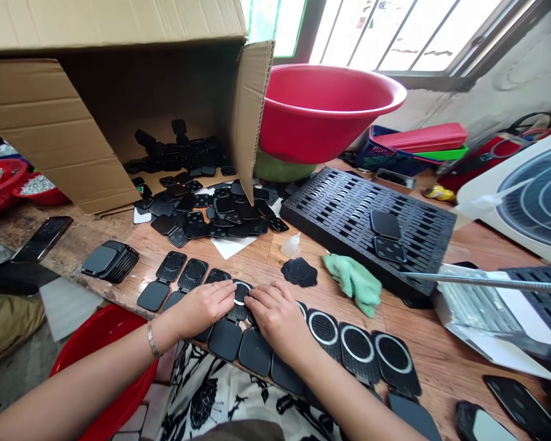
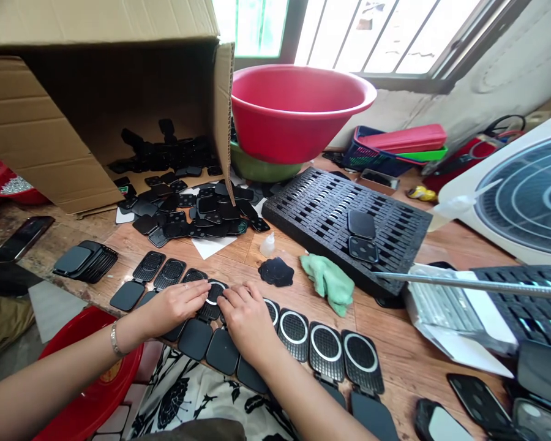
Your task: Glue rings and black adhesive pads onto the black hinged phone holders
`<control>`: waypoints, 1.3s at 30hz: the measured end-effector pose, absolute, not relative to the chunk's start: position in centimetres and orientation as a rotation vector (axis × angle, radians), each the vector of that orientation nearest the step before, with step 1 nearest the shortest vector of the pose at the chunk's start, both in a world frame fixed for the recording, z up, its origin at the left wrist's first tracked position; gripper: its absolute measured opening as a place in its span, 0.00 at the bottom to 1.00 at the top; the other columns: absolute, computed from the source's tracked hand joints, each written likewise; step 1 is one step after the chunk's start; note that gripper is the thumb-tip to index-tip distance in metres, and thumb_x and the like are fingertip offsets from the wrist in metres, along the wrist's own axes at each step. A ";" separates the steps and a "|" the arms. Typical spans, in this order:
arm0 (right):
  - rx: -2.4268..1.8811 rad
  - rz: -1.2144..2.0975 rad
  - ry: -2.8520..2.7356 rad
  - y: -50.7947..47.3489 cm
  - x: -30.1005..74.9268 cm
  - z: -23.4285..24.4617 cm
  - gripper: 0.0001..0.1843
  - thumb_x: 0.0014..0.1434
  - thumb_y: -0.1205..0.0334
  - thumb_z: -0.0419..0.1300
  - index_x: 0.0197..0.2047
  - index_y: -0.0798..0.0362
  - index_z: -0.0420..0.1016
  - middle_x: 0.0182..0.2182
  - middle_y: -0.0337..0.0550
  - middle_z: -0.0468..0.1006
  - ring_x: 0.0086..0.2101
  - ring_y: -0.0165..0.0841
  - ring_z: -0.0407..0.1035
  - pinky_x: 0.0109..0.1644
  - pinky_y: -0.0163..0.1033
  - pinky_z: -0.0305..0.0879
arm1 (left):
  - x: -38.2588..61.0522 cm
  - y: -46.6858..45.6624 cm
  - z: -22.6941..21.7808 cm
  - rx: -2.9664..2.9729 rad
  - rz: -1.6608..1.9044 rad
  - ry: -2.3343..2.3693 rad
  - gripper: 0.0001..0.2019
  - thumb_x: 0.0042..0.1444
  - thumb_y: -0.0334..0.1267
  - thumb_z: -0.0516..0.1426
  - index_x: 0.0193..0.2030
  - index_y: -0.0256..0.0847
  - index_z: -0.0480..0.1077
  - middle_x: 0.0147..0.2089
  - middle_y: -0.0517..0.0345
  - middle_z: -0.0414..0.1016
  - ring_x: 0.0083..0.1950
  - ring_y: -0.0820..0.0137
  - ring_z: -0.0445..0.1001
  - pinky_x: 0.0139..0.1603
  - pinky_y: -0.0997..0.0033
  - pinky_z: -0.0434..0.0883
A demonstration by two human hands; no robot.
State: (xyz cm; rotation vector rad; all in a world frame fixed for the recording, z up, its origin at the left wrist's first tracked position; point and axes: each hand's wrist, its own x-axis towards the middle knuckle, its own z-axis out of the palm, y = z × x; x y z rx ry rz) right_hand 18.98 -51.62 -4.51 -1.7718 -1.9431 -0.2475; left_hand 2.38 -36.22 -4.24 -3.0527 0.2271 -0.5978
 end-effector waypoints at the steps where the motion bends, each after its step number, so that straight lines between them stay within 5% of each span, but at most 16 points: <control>1: -1.781 -0.253 -1.949 -51.6 18.9 -4.5 0.08 0.64 0.71 0.58 0.43 0.54 0.78 0.42 0.44 0.83 0.45 0.38 0.72 0.57 0.48 0.57 | 2.2 -36.1 -4.2 -3.065 -0.562 0.223 0.11 0.64 0.25 0.50 0.46 0.31 0.73 0.52 0.41 0.79 0.56 0.60 0.77 0.55 0.61 0.77; 13: -1.874 -0.288 -2.029 -51.6 18.1 -5.2 0.12 0.62 0.69 0.58 0.48 0.58 0.78 0.46 0.52 0.82 0.50 0.43 0.70 0.59 0.52 0.57 | 1.3 -36.9 -4.0 -3.110 -0.428 0.052 0.15 0.67 0.33 0.50 0.54 0.30 0.73 0.57 0.45 0.77 0.63 0.56 0.70 0.64 0.51 0.66; 21: -1.786 -0.433 -1.593 -51.5 25.5 0.6 0.12 0.65 0.69 0.55 0.45 0.55 0.79 0.43 0.49 0.83 0.44 0.38 0.74 0.52 0.45 0.68 | 8.8 -33.2 1.4 -3.197 -0.572 0.024 0.15 0.66 0.30 0.50 0.55 0.34 0.73 0.57 0.45 0.77 0.63 0.59 0.70 0.62 0.55 0.69; 30: -2.504 -0.209 -0.971 -45.7 42.1 0.8 0.16 0.66 0.67 0.52 0.48 0.60 0.80 0.44 0.56 0.81 0.45 0.42 0.74 0.52 0.42 0.66 | 33.1 -29.3 3.0 -3.276 -0.294 0.002 0.13 0.61 0.25 0.51 0.41 0.36 0.78 0.42 0.47 0.80 0.46 0.63 0.78 0.50 0.67 0.72; 39: -2.604 -0.194 -0.871 -43.6 45.2 -1.4 0.17 0.67 0.67 0.47 0.42 0.56 0.78 0.45 0.56 0.73 0.35 0.38 0.74 0.42 0.42 0.66 | 40.1 -27.3 1.4 -3.327 -0.162 0.008 0.07 0.54 0.28 0.57 0.34 0.37 0.78 0.42 0.50 0.75 0.39 0.64 0.75 0.42 0.70 0.70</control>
